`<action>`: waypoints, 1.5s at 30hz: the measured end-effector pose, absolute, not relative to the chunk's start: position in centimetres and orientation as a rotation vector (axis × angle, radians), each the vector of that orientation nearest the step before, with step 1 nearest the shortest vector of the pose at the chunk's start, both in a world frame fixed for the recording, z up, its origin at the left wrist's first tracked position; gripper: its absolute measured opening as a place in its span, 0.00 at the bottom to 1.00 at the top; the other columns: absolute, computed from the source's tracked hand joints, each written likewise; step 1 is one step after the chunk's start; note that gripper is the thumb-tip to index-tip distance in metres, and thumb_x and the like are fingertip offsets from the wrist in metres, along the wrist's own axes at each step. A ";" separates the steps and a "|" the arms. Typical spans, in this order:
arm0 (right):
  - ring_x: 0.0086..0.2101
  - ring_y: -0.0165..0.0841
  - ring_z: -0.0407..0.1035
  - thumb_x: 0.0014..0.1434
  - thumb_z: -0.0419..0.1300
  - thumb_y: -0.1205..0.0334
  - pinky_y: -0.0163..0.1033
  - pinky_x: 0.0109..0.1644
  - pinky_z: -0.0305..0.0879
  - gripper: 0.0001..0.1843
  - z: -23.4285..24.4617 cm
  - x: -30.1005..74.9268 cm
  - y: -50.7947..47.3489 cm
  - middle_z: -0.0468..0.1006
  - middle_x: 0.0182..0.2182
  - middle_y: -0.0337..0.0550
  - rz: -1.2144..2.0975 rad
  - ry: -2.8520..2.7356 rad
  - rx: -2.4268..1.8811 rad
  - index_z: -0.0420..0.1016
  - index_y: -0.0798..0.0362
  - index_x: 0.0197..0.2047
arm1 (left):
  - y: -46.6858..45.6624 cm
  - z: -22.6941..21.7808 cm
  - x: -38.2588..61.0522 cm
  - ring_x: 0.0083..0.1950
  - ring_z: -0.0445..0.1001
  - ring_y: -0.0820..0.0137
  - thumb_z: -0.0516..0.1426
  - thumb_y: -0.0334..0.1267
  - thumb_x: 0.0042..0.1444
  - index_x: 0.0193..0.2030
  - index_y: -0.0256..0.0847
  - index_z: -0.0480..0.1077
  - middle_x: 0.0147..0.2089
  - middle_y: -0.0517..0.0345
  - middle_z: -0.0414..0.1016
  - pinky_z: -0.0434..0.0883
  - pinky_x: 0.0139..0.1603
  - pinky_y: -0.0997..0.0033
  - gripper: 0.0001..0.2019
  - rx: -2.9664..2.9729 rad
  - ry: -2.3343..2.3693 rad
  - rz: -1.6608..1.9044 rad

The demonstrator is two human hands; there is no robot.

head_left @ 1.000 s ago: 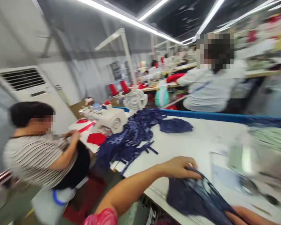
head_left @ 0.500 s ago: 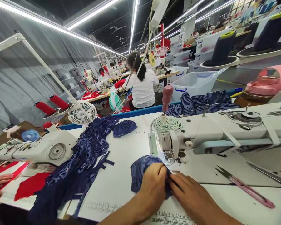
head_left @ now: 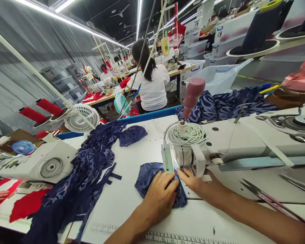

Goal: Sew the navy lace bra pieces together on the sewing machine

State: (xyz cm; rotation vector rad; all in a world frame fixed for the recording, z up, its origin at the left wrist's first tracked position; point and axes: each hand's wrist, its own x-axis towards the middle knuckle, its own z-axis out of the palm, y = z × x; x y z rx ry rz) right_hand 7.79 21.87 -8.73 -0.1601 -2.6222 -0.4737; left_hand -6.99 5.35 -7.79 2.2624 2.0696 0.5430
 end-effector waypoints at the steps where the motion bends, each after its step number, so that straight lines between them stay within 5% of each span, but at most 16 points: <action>1: 0.26 0.32 0.68 0.58 0.47 0.78 0.35 0.25 0.68 0.23 -8.6 8.0 21.6 0.79 0.34 0.44 -0.480 -2.624 -0.138 0.79 0.55 0.47 | 5.3 -7.9 -7.1 0.69 0.65 0.52 0.52 0.28 0.64 0.65 0.38 0.62 0.67 0.42 0.68 0.66 0.68 0.43 0.22 2.260 2.067 0.552; 10: 0.34 0.35 0.68 0.53 0.47 0.83 0.40 0.34 0.61 0.27 -8.5 12.2 20.4 0.74 0.36 0.44 0.153 -2.660 0.166 0.72 0.54 0.52 | 6.9 -7.4 -7.2 0.64 0.69 0.55 0.52 0.36 0.68 0.63 0.39 0.63 0.61 0.45 0.73 0.66 0.68 0.46 0.18 2.156 2.089 0.591; 17: 0.33 0.33 0.68 0.58 0.45 0.83 0.42 0.37 0.57 0.28 -9.6 12.2 20.5 0.75 0.39 0.44 0.058 -2.625 0.055 0.71 0.57 0.57 | 9.2 -7.8 -7.3 0.57 0.73 0.56 0.51 0.34 0.66 0.58 0.40 0.68 0.53 0.44 0.75 0.71 0.60 0.48 0.15 2.113 2.192 0.619; 24: 0.37 0.35 0.71 0.74 0.44 0.65 0.46 0.44 0.59 0.18 -9.4 11.7 20.4 0.78 0.42 0.44 0.001 -2.584 -0.074 0.71 0.54 0.57 | 10.6 -7.8 -8.6 0.50 0.75 0.57 0.53 0.34 0.64 0.53 0.42 0.71 0.45 0.47 0.76 0.73 0.53 0.52 0.13 2.176 2.237 0.487; 35: 0.37 0.37 0.72 0.74 0.47 0.63 0.47 0.48 0.59 0.17 -10.0 11.6 20.5 0.79 0.35 0.43 -0.026 -2.557 -0.134 0.72 0.55 0.57 | 11.2 -7.7 -7.7 0.55 0.73 0.57 0.50 0.35 0.66 0.60 0.46 0.68 0.49 0.49 0.77 0.70 0.59 0.52 0.17 2.001 2.367 0.431; 45: 0.34 0.36 0.67 0.70 0.52 0.67 0.45 0.44 0.62 0.13 -8.4 12.3 21.3 0.76 0.31 0.43 0.119 -2.492 -0.165 0.77 0.52 0.51 | 11.4 -8.1 -7.9 0.47 0.73 0.58 0.50 0.33 0.64 0.54 0.45 0.70 0.46 0.50 0.76 0.73 0.51 0.54 0.14 2.055 2.299 0.605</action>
